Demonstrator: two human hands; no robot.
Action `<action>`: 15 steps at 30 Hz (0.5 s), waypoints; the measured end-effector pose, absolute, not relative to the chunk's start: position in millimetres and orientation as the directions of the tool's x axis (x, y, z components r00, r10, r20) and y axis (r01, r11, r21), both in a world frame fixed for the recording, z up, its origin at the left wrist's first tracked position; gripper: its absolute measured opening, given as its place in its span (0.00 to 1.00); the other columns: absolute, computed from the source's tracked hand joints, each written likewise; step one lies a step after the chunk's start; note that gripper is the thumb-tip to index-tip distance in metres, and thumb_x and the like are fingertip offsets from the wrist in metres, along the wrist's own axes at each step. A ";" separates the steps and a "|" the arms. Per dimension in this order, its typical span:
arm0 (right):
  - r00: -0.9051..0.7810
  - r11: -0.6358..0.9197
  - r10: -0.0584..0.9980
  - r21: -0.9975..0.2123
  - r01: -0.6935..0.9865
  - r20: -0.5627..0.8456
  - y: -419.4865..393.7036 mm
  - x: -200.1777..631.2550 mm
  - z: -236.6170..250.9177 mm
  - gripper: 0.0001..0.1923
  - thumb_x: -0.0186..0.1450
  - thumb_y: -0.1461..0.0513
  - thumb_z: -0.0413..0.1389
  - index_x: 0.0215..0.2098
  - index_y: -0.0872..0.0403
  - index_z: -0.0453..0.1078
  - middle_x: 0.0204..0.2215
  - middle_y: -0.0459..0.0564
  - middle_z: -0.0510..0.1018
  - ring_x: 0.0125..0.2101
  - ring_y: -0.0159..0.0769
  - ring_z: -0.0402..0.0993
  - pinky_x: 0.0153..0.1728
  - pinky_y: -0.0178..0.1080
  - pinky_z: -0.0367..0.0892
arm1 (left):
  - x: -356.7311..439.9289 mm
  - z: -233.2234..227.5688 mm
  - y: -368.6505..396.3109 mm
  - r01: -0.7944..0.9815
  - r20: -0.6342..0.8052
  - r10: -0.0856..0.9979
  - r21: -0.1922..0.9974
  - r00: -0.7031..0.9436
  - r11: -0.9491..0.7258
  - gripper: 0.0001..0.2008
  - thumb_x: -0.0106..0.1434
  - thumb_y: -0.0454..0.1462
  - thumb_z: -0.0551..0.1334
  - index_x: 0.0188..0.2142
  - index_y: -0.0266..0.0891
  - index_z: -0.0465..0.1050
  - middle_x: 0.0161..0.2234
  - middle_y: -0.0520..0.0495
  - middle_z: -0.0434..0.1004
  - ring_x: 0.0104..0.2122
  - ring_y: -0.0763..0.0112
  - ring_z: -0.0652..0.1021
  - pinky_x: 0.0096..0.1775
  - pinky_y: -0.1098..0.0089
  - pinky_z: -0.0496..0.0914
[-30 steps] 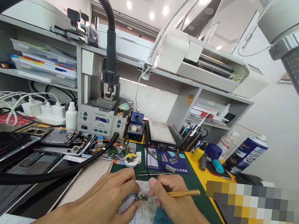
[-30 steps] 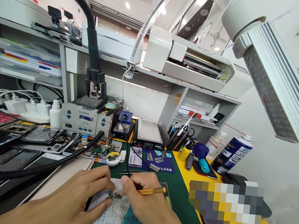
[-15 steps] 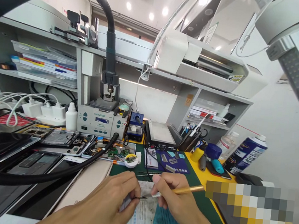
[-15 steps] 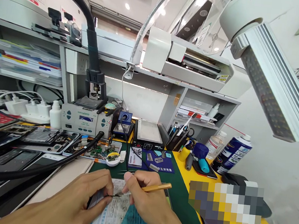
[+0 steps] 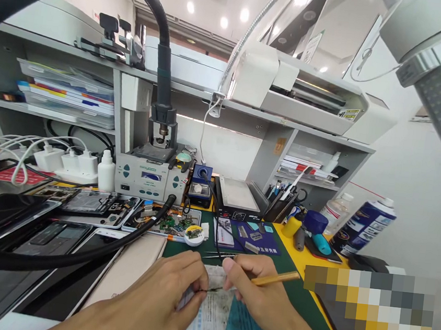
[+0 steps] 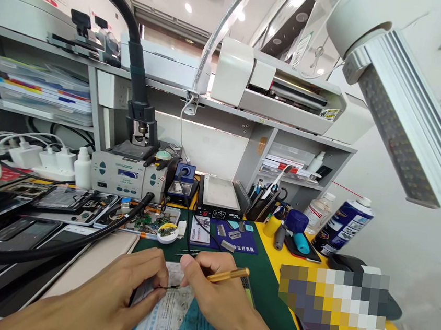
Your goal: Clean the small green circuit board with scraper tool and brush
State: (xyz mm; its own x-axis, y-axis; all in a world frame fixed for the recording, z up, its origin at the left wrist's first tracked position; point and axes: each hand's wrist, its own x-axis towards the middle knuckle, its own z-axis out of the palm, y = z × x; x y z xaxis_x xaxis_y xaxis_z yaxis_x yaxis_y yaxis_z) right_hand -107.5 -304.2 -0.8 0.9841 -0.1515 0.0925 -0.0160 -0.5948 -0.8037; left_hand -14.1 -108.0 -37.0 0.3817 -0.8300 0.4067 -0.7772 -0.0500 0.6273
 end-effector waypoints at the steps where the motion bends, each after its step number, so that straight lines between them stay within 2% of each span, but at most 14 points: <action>1: 0.983 -0.588 -0.160 -0.809 -0.019 0.093 -304.4 -107.4 -0.9 0.32 0.69 0.43 0.52 0.21 0.58 0.75 0.15 0.43 0.64 0.19 0.25 0.60 0.22 0.32 0.54 | -13.7 -36.8 -108.3 -0.779 0.409 -0.831 0.625 0.378 -0.047 0.05 0.65 0.30 0.56 0.36 0.42 0.68 0.34 0.51 0.71 0.32 0.70 0.72 0.32 0.70 0.61; 15: 0.989 -0.610 -0.086 -0.791 0.041 0.118 -304.8 -106.9 -1.6 0.29 0.70 0.45 0.53 0.24 0.58 0.78 0.16 0.44 0.66 0.20 0.26 0.63 0.24 0.32 0.56 | -14.3 -37.7 -106.2 -0.764 0.374 -0.842 0.642 0.389 -0.068 0.05 0.66 0.31 0.56 0.37 0.42 0.68 0.36 0.51 0.71 0.33 0.69 0.72 0.34 0.69 0.63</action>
State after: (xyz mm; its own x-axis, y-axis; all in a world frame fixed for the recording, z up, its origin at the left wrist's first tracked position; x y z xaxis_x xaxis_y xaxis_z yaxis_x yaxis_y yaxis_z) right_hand -106.9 -304.8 -1.6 0.9893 -0.0864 0.1175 0.0407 -0.6102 -0.7912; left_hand -14.3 -106.2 -37.7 0.3892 -0.8418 0.3741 -0.7640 -0.0681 0.6416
